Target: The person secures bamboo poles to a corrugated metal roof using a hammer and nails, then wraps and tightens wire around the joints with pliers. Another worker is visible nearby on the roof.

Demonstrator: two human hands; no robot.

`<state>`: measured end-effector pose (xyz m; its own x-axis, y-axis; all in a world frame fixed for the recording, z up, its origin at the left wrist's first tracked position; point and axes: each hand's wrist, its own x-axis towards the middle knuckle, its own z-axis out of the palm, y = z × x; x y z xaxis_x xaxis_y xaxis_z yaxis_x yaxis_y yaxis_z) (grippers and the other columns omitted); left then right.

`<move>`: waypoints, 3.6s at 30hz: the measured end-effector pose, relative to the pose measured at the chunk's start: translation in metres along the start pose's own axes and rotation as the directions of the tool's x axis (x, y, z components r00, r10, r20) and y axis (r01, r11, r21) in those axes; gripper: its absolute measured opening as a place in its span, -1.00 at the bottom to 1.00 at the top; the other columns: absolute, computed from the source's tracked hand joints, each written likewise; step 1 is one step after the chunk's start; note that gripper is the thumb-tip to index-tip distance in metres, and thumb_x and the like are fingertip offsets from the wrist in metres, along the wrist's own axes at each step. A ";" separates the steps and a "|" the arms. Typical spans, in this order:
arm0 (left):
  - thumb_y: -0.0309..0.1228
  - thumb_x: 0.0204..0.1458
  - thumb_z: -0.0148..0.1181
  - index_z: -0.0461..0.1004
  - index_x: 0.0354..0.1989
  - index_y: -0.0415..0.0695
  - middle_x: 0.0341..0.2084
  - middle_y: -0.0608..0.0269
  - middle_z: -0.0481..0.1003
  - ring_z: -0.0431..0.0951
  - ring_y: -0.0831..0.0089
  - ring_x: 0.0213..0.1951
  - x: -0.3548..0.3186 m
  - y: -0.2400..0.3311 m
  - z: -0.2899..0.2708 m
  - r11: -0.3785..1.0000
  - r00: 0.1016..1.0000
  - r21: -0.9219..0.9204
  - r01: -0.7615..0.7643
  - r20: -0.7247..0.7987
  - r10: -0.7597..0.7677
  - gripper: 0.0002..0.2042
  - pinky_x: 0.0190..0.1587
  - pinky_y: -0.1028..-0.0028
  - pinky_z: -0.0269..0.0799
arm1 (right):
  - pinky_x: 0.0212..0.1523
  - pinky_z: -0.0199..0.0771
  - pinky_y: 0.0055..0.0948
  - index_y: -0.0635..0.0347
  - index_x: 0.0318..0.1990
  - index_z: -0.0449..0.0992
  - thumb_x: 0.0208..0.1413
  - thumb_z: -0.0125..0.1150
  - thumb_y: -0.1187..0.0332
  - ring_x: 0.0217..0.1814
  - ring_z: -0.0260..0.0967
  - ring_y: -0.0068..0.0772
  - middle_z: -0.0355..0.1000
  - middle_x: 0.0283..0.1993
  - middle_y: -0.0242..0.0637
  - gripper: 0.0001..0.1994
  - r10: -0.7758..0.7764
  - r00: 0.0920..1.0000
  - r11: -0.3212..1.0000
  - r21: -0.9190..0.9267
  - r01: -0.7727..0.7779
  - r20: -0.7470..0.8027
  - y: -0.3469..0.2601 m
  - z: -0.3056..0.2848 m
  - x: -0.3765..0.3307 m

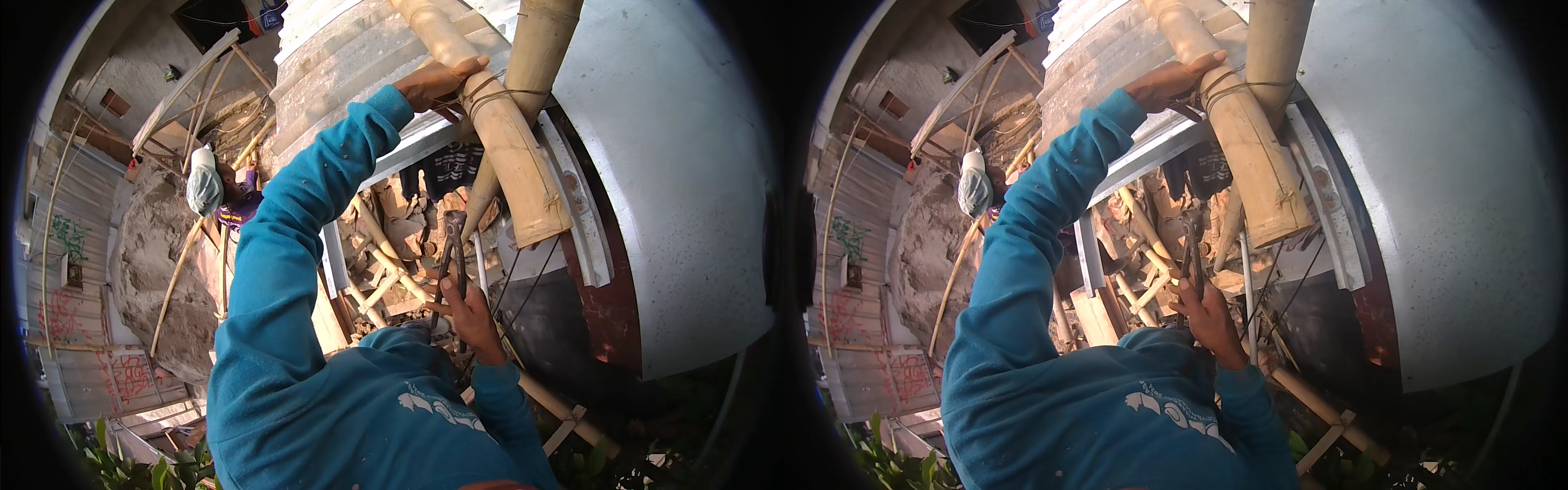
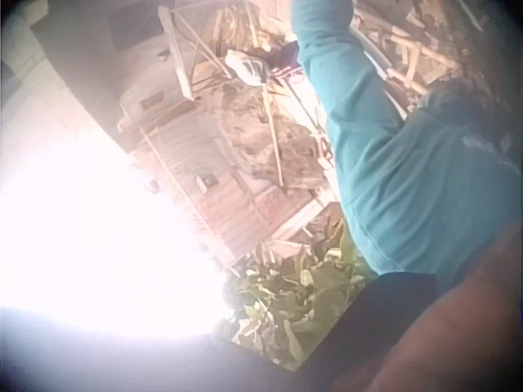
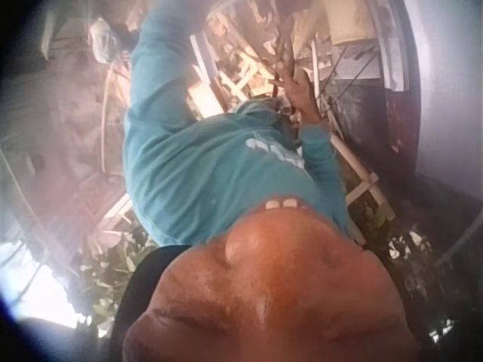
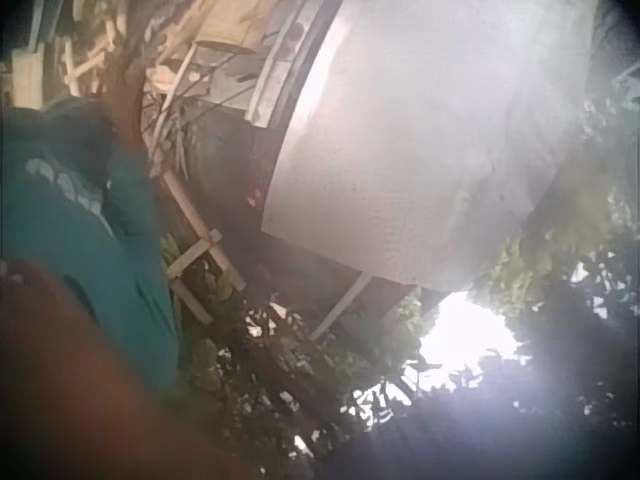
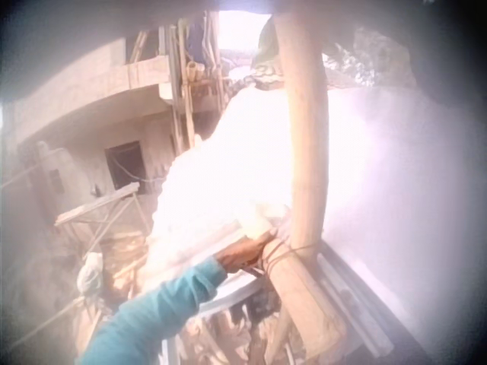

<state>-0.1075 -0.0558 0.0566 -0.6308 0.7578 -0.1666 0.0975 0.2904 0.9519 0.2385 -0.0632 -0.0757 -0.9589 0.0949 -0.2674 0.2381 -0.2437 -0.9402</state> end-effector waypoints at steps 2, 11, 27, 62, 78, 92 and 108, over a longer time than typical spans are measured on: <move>0.36 0.08 0.10 0.48 0.08 -0.22 -0.12 0.00 0.54 0.61 0.22 -0.10 0.006 -0.004 -0.008 0.999 0.999 0.017 0.045 0.005 -0.045 -0.21 -0.18 0.16 0.68 | 0.08 0.67 -0.20 0.35 0.40 0.13 0.45 -0.11 0.13 0.25 0.43 -0.09 0.33 0.28 0.04 -0.45 -0.022 1.000 0.984 0.178 0.023 -0.007 -0.021 0.020 0.031; 0.39 0.02 0.15 0.45 0.14 -0.19 -0.01 0.02 0.48 0.54 0.26 -0.10 0.005 0.003 -0.012 0.996 0.996 0.037 0.084 0.037 -0.085 -0.17 -0.09 0.15 0.57 | 0.18 0.58 -0.16 0.25 0.42 0.11 0.40 -0.07 0.34 0.16 0.36 -0.30 0.32 0.14 -0.22 -0.51 -0.282 0.944 0.811 0.483 0.330 -0.172 -0.073 0.061 0.126; 0.34 -0.07 0.31 0.57 -0.06 -0.16 -0.36 0.16 0.58 0.59 0.34 -0.38 0.029 -0.008 -0.029 0.989 0.982 -0.044 0.139 0.132 -0.132 -0.27 -0.25 0.22 0.55 | 0.18 0.58 -0.29 0.34 0.46 -0.06 0.30 -0.11 0.46 0.12 0.33 -0.33 0.21 0.22 -0.09 -0.40 -0.258 0.923 0.613 0.690 0.384 -0.285 -0.118 0.103 0.154; -0.01 -0.05 0.44 0.38 0.13 -0.44 -0.06 -0.13 0.55 0.65 0.13 -0.11 0.024 0.005 0.013 0.972 0.948 -0.233 -0.032 -0.316 -0.044 -0.24 -0.01 0.25 0.60 | -0.55 0.13 -0.55 0.27 0.00 0.36 0.43 0.00 0.15 -0.55 0.00 -0.70 0.09 -0.46 -0.54 -0.68 -0.193 0.980 0.658 0.747 0.096 0.044 -0.110 0.045 0.097; 0.26 0.11 0.19 0.47 0.11 -0.36 0.02 -0.11 0.54 0.63 0.24 -0.02 0.003 -0.003 0.006 0.999 0.987 -0.047 -0.014 0.160 0.021 -0.22 0.13 0.32 0.51 | -0.61 0.44 -0.51 0.29 -0.24 0.48 0.18 0.38 0.09 -0.64 0.39 -0.50 0.36 -0.60 -0.35 -0.61 -0.257 0.930 0.809 0.469 0.355 -0.262 -0.091 0.069 0.115; -0.07 0.37 -0.03 0.43 0.29 -0.01 0.19 0.07 0.48 0.46 0.20 0.19 -0.015 0.003 -0.008 0.604 0.828 0.567 -0.560 0.352 0.437 -0.56 0.32 0.30 0.26 | -0.62 0.47 -0.47 0.28 -0.14 0.34 0.16 0.35 0.28 -0.65 0.37 -0.55 0.38 -0.35 -0.27 -0.67 -0.222 0.850 0.719 0.509 0.473 -0.477 -0.090 0.096 0.110; 0.12 0.20 0.16 0.48 0.14 -0.32 0.01 -0.04 0.53 0.54 0.24 0.01 -0.018 0.027 0.009 0.999 0.982 0.036 0.003 0.188 -0.010 -0.34 0.10 0.32 0.47 | -0.69 -0.04 -0.66 0.27 0.23 0.31 0.34 -0.02 0.22 -0.55 -0.10 -0.78 0.06 -0.39 -0.54 -0.59 -0.310 0.950 0.315 0.946 0.072 0.031 -0.128 0.070 0.078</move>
<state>-0.0871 -0.0566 0.0826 -0.4758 0.8513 -0.2213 0.1228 0.3134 0.9416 0.1228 -0.0920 0.0390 -0.9898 0.1354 0.0440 -0.1396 -0.9834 -0.1157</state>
